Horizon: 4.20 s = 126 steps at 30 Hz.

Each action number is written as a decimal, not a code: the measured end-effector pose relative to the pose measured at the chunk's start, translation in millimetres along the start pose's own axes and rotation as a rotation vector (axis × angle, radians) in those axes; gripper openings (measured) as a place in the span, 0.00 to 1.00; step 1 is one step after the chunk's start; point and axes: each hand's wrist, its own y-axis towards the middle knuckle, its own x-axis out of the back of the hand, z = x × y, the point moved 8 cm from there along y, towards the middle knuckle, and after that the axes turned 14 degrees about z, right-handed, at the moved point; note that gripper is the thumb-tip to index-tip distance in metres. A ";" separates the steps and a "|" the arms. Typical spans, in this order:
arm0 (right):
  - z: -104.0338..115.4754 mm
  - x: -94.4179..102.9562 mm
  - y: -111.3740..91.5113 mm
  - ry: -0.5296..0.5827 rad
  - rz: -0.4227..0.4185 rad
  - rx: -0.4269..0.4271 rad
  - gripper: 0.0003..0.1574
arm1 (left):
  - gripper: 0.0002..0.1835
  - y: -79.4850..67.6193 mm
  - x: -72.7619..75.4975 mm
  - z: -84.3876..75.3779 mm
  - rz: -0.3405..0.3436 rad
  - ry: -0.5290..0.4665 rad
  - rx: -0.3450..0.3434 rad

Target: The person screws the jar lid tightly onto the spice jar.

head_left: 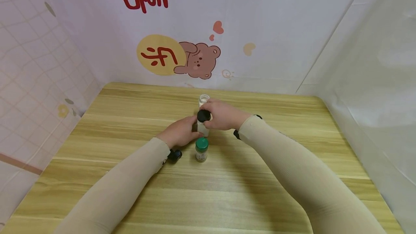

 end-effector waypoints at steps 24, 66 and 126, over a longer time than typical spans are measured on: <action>-2.5 -3.8 -4.3 0.014 -0.072 0.005 0.26 | 0.40 -1.5 -0.4 -0.4 0.005 0.020 0.015; -6.8 -6.9 -3.5 0.062 -0.106 -0.002 0.28 | 0.38 1.1 -1.6 2.8 0.010 0.005 0.018; -26.1 -22.1 -2.5 0.444 -0.175 0.051 0.26 | 0.37 3.4 0.0 0.3 0.023 -0.013 0.035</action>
